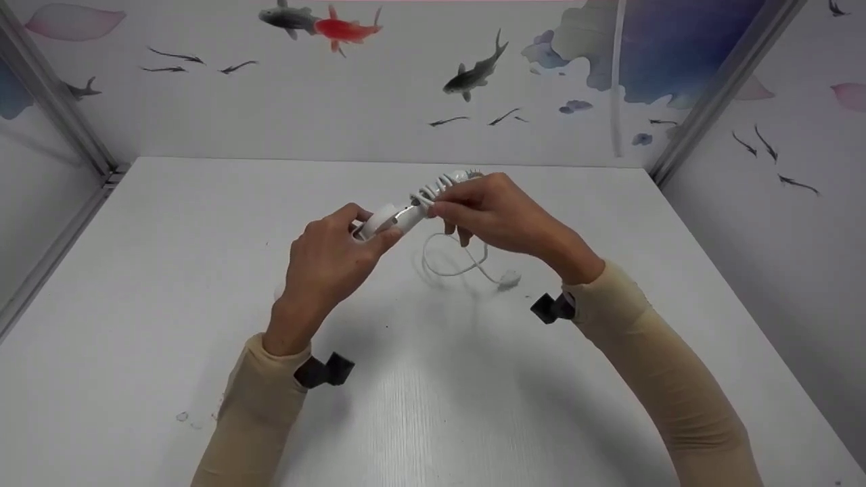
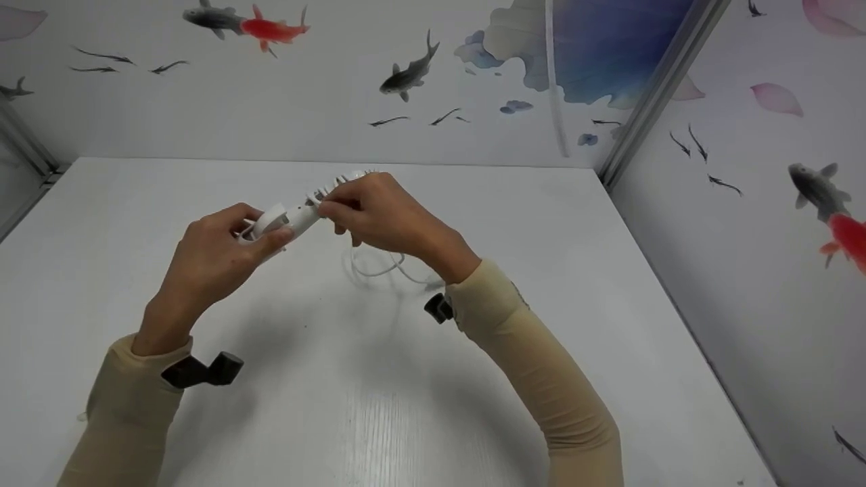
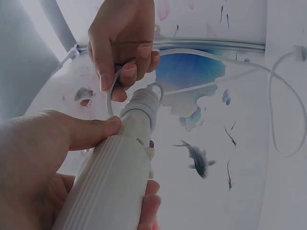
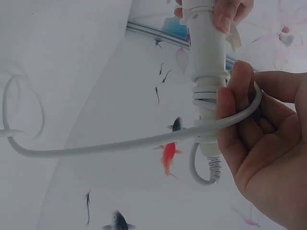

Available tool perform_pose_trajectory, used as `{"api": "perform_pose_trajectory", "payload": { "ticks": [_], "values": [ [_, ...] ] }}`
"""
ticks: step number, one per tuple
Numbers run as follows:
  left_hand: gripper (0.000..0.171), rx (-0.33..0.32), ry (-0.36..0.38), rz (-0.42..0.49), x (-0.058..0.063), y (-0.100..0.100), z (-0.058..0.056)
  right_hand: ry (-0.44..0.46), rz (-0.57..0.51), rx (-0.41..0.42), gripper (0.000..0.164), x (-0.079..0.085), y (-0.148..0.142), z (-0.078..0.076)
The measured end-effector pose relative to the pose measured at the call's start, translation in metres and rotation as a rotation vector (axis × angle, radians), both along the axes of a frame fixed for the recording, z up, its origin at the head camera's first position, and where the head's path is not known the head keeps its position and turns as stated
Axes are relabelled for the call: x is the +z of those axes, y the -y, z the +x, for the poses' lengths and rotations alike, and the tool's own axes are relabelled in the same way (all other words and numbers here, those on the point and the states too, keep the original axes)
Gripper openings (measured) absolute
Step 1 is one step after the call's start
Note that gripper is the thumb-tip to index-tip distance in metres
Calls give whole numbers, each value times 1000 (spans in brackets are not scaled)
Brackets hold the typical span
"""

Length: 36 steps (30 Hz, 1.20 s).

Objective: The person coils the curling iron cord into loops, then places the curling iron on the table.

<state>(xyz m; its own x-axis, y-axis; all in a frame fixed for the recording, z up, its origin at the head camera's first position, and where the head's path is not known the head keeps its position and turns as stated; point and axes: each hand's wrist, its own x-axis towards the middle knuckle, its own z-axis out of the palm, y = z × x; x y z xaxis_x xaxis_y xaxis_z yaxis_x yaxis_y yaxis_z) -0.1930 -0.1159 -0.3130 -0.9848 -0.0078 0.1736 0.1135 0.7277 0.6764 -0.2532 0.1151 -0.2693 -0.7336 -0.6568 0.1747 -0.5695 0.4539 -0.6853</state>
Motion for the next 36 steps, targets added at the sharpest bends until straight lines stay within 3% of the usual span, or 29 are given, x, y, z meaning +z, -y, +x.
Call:
{"api": "perform_pose_trajectory", "payload": {
  "ticks": [6,12,17,23,29,36],
  "values": [
    [47,9,-29,84,2,3,0,123,-83,76,23,-8,3,-3],
    [46,-8,-55,118,6,4,5,266,-261,198,28,-30,1,-10],
    [46,-27,-37,136,8,5,5,329,-311,239,36,-48,-2,-15],
    [45,-67,-12,186,7,6,4,402,-392,212,29,-73,-6,-20],
    [43,-91,-8,183,6,6,1,408,-475,160,27,-93,-6,-27],
    [39,-156,23,164,5,12,0,458,-417,73,20,-112,-5,-38]
  ]
}}
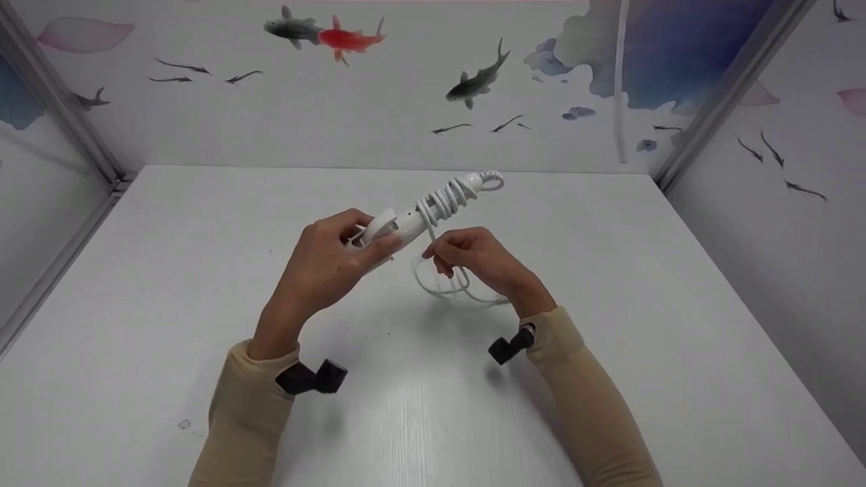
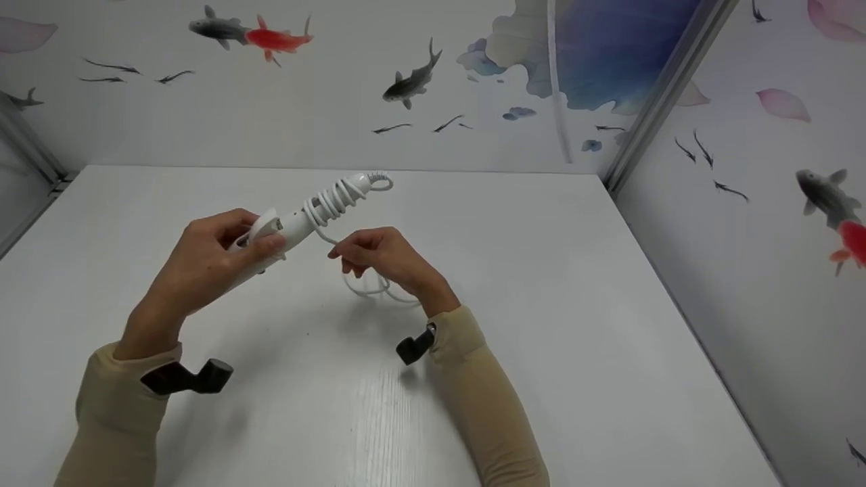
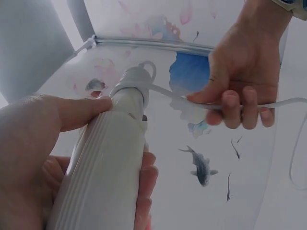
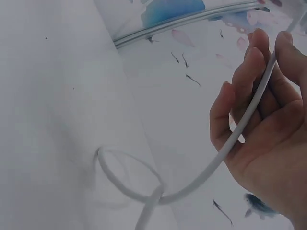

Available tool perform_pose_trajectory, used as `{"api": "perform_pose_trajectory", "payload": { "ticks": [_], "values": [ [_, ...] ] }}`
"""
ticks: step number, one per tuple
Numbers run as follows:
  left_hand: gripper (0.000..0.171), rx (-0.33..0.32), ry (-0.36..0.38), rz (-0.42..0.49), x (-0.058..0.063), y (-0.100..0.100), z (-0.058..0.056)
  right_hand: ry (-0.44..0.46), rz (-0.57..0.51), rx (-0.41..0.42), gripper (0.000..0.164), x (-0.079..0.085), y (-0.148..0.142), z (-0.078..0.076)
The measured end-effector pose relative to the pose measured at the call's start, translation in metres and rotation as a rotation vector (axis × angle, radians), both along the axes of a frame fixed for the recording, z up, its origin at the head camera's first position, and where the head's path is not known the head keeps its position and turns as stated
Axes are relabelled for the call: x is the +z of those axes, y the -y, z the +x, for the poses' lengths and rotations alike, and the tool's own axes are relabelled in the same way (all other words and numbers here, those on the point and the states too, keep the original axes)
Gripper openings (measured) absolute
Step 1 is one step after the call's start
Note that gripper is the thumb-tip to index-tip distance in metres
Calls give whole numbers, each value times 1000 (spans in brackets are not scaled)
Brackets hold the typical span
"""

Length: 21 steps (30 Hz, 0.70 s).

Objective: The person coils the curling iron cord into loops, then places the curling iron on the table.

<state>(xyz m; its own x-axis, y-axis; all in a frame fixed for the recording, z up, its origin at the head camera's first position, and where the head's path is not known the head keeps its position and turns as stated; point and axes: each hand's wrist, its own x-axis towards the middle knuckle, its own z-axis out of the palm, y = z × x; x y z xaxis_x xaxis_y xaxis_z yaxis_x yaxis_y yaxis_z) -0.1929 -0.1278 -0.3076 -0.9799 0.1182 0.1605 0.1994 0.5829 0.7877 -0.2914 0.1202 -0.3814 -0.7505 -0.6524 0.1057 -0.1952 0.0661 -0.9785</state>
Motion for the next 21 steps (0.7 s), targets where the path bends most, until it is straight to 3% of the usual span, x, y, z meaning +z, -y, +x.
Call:
{"api": "perform_pose_trajectory", "payload": {
  "ticks": [6,9,16,21],
  "values": [
    [31,-154,-25,-64,-3,3,1,-12,124,-107,2,-8,-11,-7],
    [30,-220,-41,-126,-6,2,0,-51,187,-159,6,-7,-16,-10],
    [27,-293,-18,-204,-11,0,0,-60,189,-295,11,13,-23,-2],
    [26,-297,41,-216,-11,-3,1,-162,251,-346,18,29,-22,6]
  ]
}}
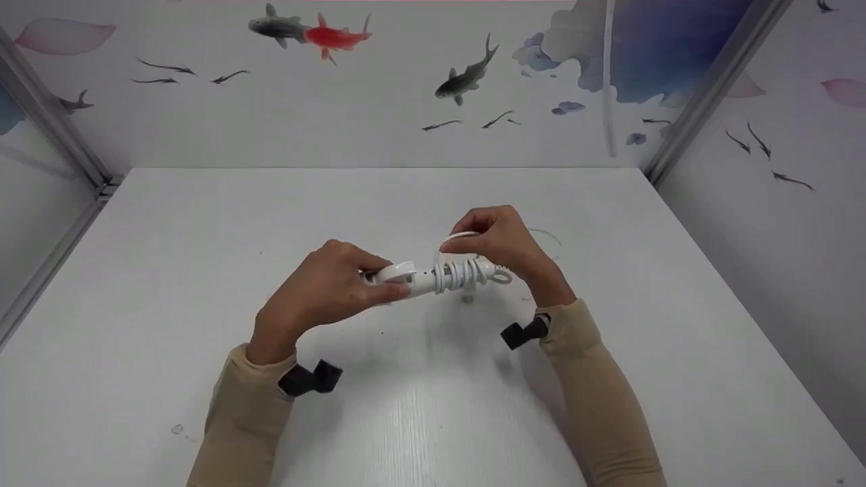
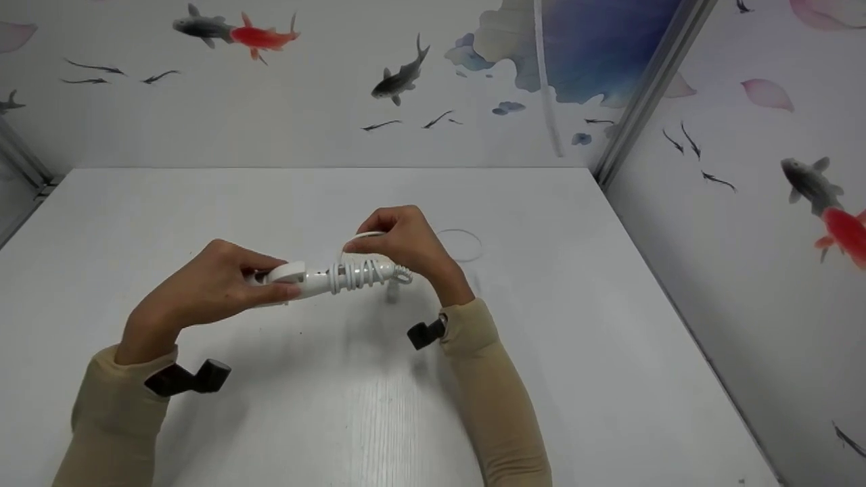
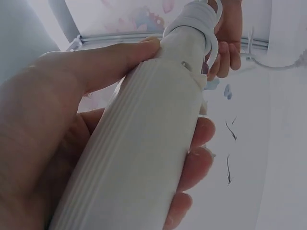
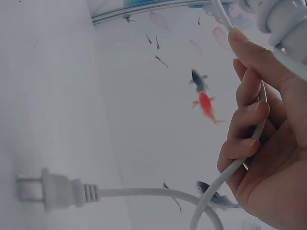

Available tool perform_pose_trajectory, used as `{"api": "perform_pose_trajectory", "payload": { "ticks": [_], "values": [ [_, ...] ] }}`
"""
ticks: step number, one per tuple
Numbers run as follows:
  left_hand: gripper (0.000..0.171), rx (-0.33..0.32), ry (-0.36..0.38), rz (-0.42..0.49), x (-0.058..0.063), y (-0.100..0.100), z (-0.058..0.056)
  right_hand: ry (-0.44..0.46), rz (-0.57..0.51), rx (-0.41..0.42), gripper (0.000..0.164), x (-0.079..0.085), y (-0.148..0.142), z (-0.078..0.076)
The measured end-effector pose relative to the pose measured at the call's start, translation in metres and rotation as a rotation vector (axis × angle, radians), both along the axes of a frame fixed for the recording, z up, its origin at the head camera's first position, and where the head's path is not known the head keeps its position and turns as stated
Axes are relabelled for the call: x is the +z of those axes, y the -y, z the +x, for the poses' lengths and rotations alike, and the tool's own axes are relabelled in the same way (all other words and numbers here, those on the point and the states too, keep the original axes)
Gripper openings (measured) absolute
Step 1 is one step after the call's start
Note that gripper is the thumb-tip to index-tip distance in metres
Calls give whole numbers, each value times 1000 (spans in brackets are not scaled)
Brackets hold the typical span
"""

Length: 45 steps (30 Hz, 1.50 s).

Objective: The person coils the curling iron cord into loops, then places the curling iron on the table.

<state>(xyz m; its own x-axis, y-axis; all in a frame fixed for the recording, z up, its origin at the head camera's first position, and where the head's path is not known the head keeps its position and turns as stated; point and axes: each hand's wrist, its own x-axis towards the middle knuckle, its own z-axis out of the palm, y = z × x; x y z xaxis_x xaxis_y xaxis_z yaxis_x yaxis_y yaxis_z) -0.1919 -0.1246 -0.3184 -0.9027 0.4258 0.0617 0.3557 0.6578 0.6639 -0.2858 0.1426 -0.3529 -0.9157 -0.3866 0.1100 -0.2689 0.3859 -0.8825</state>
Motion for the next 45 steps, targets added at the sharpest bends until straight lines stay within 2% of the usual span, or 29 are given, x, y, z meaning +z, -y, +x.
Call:
{"api": "perform_pose_trajectory", "payload": {
  "ticks": [9,15,19,28,32,40,45],
  "values": [
    [28,40,45,-62,-3,-7,-2,-140,-8,15,11,14,6,14],
    [27,89,40,-71,-6,-5,-4,-239,-13,26,8,20,15,28],
    [29,150,18,-61,-6,-4,-6,-276,-13,44,9,22,19,34],
    [47,334,-40,-41,-4,1,-7,-268,-61,77,20,19,27,37],
    [48,387,-71,-3,-3,1,-9,-229,-99,103,24,17,28,37],
    [47,437,-127,122,-1,0,-10,-81,-149,229,28,11,26,28],
    [44,428,-147,175,0,0,-8,-3,-127,314,33,5,24,21]
  ]
}}
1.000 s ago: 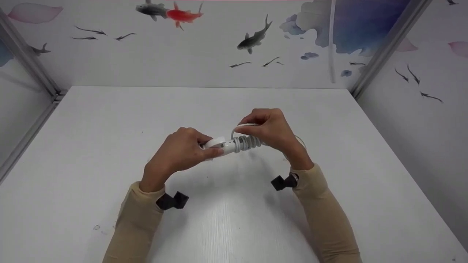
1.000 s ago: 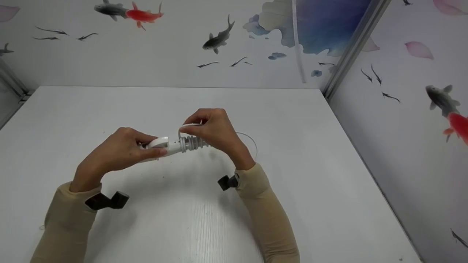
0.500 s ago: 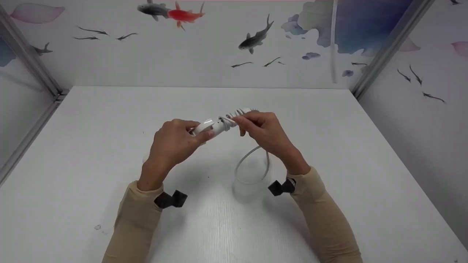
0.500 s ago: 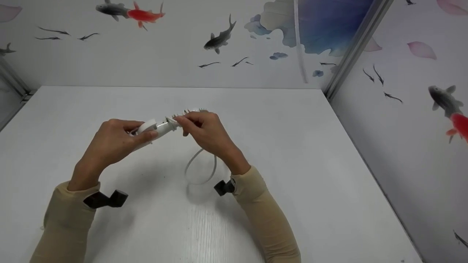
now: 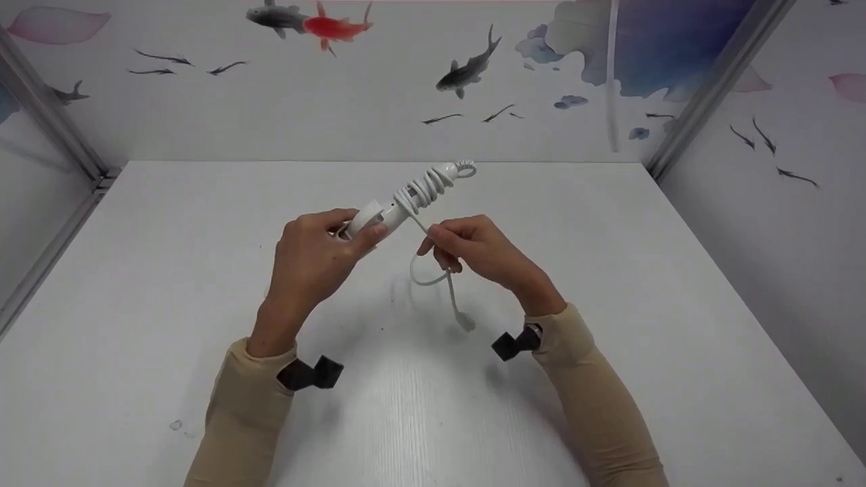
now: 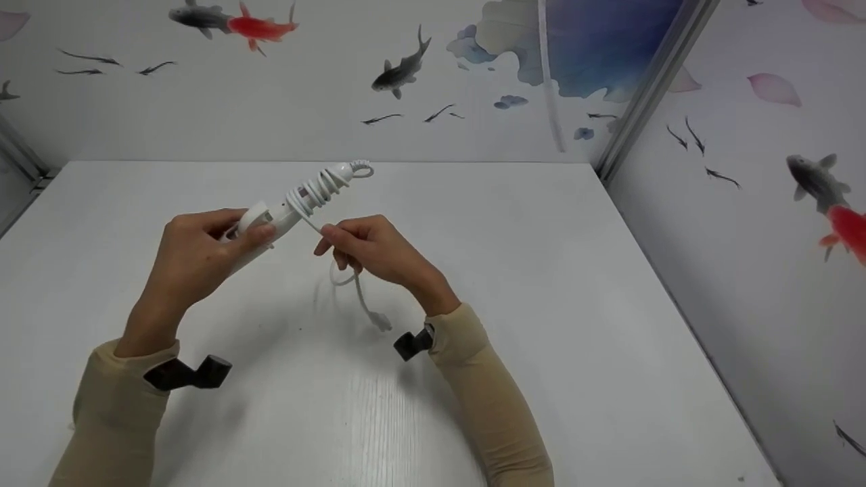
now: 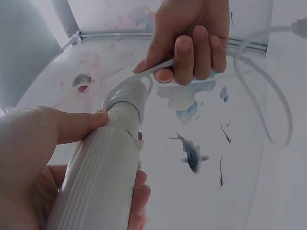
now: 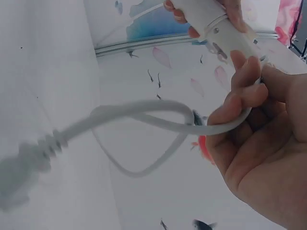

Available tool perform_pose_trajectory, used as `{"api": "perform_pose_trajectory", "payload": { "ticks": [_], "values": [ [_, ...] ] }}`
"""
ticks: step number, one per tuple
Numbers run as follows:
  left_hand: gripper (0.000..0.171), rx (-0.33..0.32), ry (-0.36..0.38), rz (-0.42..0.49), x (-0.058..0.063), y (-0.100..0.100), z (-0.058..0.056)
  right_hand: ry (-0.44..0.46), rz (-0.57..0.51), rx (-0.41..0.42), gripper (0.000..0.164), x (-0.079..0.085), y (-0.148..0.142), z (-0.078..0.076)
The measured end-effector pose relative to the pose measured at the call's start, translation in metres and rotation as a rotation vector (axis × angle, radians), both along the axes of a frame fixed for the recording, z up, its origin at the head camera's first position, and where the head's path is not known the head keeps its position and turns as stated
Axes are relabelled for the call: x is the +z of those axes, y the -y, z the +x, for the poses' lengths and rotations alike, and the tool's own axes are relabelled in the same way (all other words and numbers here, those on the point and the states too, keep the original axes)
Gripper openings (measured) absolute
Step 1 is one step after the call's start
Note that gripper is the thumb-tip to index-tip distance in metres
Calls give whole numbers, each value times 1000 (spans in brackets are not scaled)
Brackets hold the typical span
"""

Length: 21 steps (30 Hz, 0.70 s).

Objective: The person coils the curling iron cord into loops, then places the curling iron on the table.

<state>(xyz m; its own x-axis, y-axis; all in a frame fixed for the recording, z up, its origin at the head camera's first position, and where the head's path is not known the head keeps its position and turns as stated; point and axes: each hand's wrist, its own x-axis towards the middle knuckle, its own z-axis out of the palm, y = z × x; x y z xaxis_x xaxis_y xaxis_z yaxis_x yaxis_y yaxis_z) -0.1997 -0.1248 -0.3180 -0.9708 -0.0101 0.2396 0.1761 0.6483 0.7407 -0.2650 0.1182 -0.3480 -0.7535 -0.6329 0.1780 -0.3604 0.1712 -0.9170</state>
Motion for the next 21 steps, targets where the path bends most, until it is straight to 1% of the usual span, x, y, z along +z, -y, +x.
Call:
{"api": "perform_pose_trajectory", "payload": {
  "ticks": [3,5,8,10,12,14,17,19,21],
  "values": [
    [46,-46,25,57,2,0,1,18,18,60,33,-4,0,-2],
    [47,-87,43,114,4,1,2,43,15,106,32,-6,-1,-3],
    [45,-147,65,194,7,4,4,79,-20,153,27,-9,-3,-3],
    [42,-183,60,222,9,5,5,81,-58,162,25,-10,-3,-3],
    [39,-214,45,222,10,6,6,62,-81,143,24,-11,-2,-4],
    [37,-241,33,212,9,7,6,32,-67,100,23,-13,-2,-6],
    [37,-275,27,178,5,5,4,9,36,-5,18,-16,-2,-10],
    [37,-288,35,148,3,4,3,22,117,-82,18,-19,-5,-14],
    [39,-298,40,114,1,3,2,43,176,-140,22,-22,-8,-19]
  ]
}}
